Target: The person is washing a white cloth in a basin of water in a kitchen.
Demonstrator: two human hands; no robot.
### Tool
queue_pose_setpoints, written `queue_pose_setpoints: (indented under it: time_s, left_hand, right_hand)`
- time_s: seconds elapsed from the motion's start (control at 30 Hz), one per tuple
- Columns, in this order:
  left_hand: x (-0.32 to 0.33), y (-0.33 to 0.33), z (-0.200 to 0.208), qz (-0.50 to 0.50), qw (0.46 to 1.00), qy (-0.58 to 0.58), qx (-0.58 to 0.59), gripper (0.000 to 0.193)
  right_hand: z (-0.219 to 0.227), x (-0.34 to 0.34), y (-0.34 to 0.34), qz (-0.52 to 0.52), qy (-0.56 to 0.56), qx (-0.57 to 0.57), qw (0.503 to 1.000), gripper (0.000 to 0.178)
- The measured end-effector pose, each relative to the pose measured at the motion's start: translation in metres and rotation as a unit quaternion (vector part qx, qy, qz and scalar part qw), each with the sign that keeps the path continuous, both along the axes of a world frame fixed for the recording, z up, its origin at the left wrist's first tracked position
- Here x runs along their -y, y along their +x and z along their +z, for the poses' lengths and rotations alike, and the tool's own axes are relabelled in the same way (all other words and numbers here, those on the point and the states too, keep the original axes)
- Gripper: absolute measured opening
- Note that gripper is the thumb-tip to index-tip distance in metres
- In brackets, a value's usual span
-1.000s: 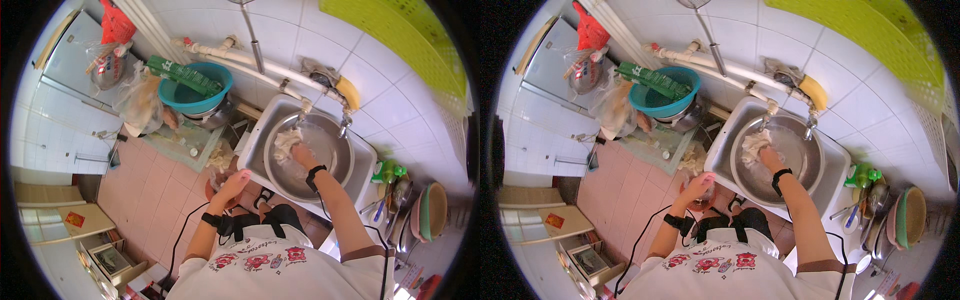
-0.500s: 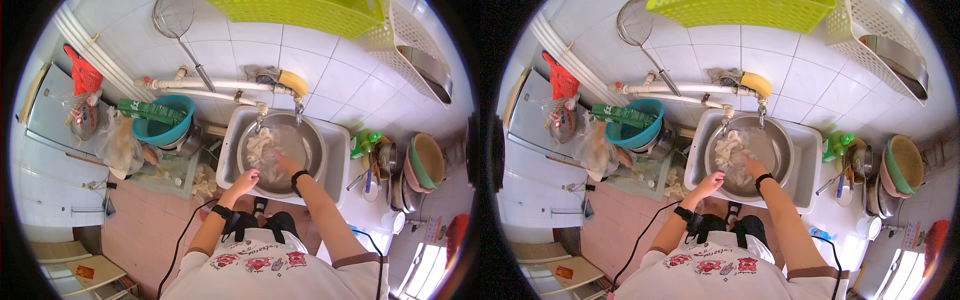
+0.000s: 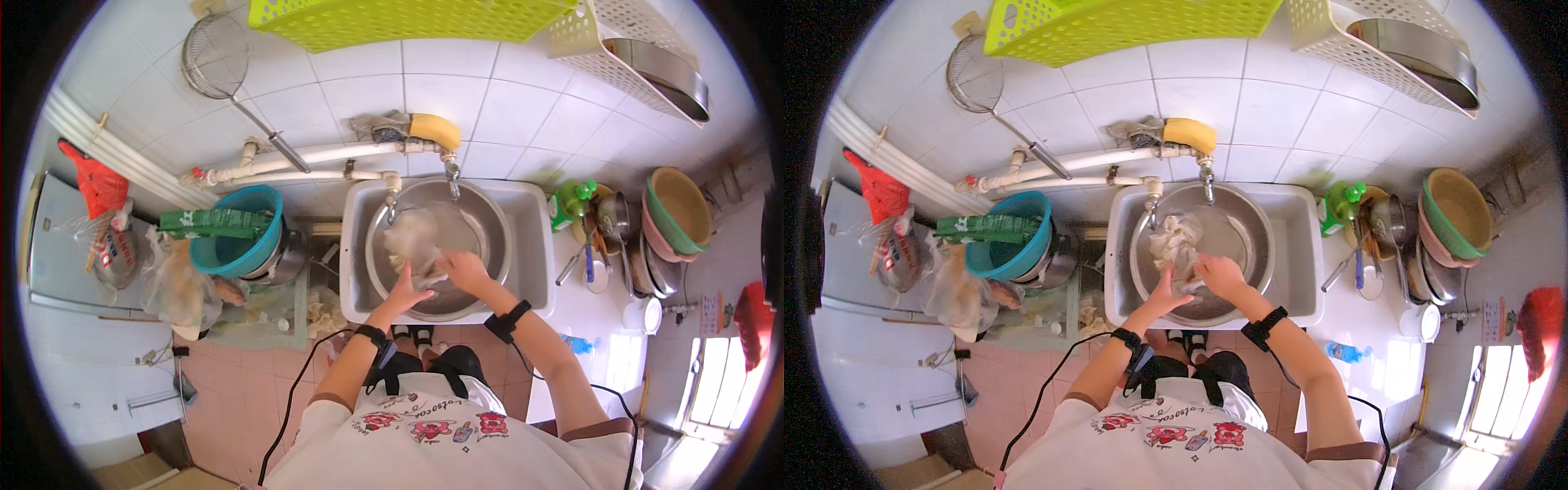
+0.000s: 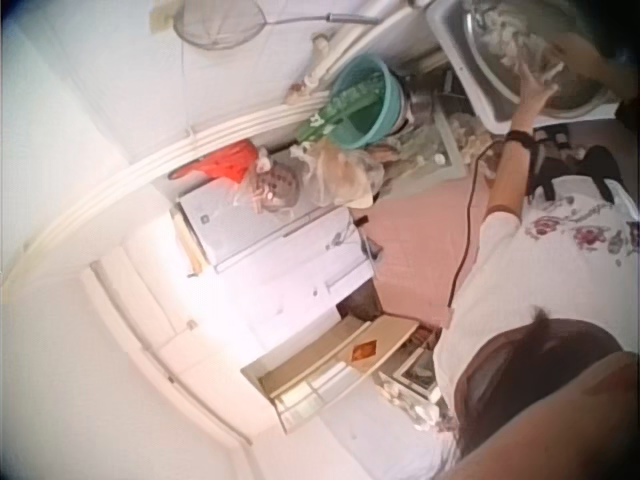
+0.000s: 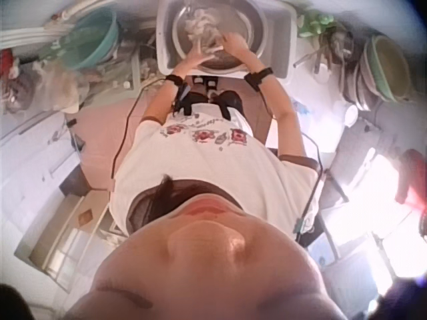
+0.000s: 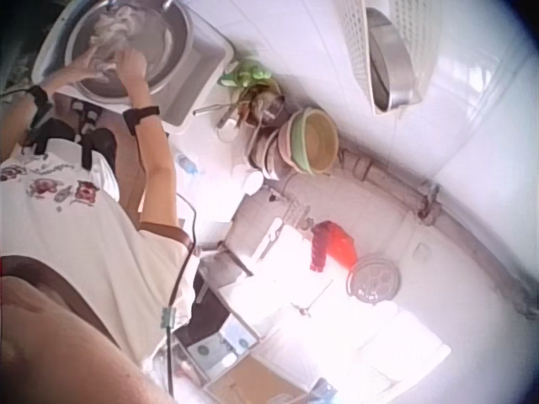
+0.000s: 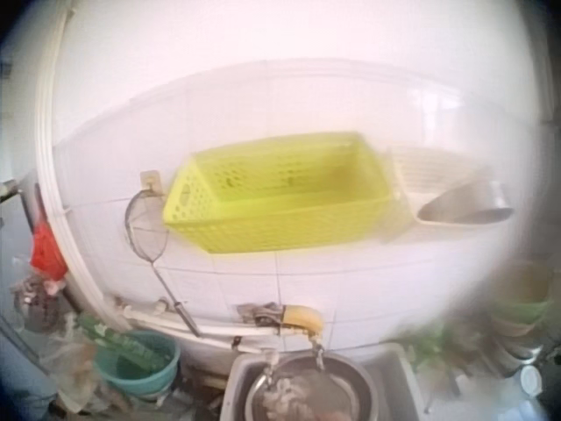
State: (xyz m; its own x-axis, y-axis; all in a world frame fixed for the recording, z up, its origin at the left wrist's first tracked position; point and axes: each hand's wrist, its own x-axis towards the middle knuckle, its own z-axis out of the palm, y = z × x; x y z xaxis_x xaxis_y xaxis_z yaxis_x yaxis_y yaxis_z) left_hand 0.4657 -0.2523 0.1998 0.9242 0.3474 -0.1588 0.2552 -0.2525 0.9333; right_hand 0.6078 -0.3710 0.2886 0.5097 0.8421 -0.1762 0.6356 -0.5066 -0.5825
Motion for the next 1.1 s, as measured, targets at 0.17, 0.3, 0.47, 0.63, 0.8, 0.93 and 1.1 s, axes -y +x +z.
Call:
queue_pose_setpoints:
  time_s: [0.17,0.3,0.47,0.63,0.8,0.93,1.1]
  left_hand:
    - [0.004,0.037,-0.007,-0.055,0.988,-0.132,0.050,0.119]
    - [-0.001,0.064,-0.002,0.011,0.968,-0.242,0.071,0.109]
    - [-0.003,0.087,0.015,0.017,0.977,-0.211,0.011,0.073]
    - [-0.015,0.090,0.023,-0.035,0.969,-0.238,-0.049,0.037]
    - [-0.069,0.061,-0.060,0.134,0.983,-0.052,0.110,0.028]
    - [-0.070,0.060,-0.032,0.163,0.982,-0.076,-0.051,0.032]
    - [-0.048,0.053,-0.020,0.173,0.976,0.009,-0.129,0.043]
  right_hand:
    - [0.086,-0.003,-0.014,-0.076,0.126,0.016,0.989,0.019]
    - [0.142,-0.014,-0.020,-0.112,0.199,-0.008,0.974,0.018]
    - [0.189,-0.016,-0.022,-0.122,0.263,0.006,0.957,0.014]
    - [0.197,0.011,-0.011,-0.257,0.275,-0.057,0.925,0.021]
    - [0.119,0.027,-0.006,-0.302,0.159,-0.081,0.936,0.019]
    - [-0.020,0.050,0.012,-0.296,-0.032,0.014,0.954,0.014]
    - [-0.155,0.025,-0.001,-0.193,-0.198,-0.001,0.961,0.031]
